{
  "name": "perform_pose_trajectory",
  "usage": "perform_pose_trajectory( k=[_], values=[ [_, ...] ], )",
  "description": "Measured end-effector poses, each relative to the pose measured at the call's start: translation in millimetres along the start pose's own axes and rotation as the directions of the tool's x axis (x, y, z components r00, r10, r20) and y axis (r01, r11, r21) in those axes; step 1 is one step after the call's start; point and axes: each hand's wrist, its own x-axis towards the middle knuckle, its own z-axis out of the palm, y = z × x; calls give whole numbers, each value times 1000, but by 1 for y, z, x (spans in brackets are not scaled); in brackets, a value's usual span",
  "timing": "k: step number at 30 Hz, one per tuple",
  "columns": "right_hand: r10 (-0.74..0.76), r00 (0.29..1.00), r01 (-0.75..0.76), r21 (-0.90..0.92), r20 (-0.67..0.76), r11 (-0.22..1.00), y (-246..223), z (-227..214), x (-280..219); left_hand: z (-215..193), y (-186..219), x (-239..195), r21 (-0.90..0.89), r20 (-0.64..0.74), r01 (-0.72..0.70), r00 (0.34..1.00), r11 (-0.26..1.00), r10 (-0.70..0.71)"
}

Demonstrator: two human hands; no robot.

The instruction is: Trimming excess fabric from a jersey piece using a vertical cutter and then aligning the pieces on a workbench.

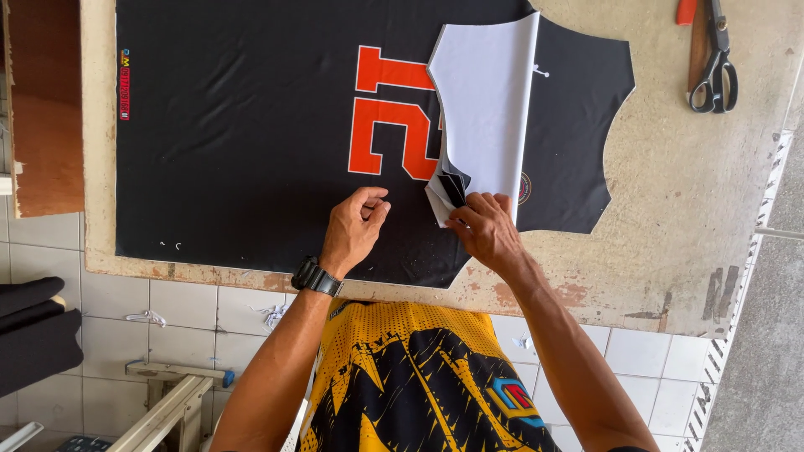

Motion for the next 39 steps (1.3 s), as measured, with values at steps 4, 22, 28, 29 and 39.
perform_pose_trajectory(
  k=[4,22,28,29,39],
  values=[
    [-6,1000,6,8,23,1000,9,7,-3,-3,-1,-3,-3,-4,2,1000,1000,-2],
    [105,986,-88,128,-129,988,-10,-18,9,68,86,13,-514,299,441,896,736,-328],
    [-133,963,127,-42,-236,991,0,-4,-5,102,106,34,-481,226,453,892,751,-393],
    [-207,950,189,-97,-232,977,2,0,-9,106,105,39,-434,183,427,904,793,-387],
    [-94,929,134,90,-357,987,-14,-15,-15,105,79,34,-133,47,282,959,950,-278]
  ],
)
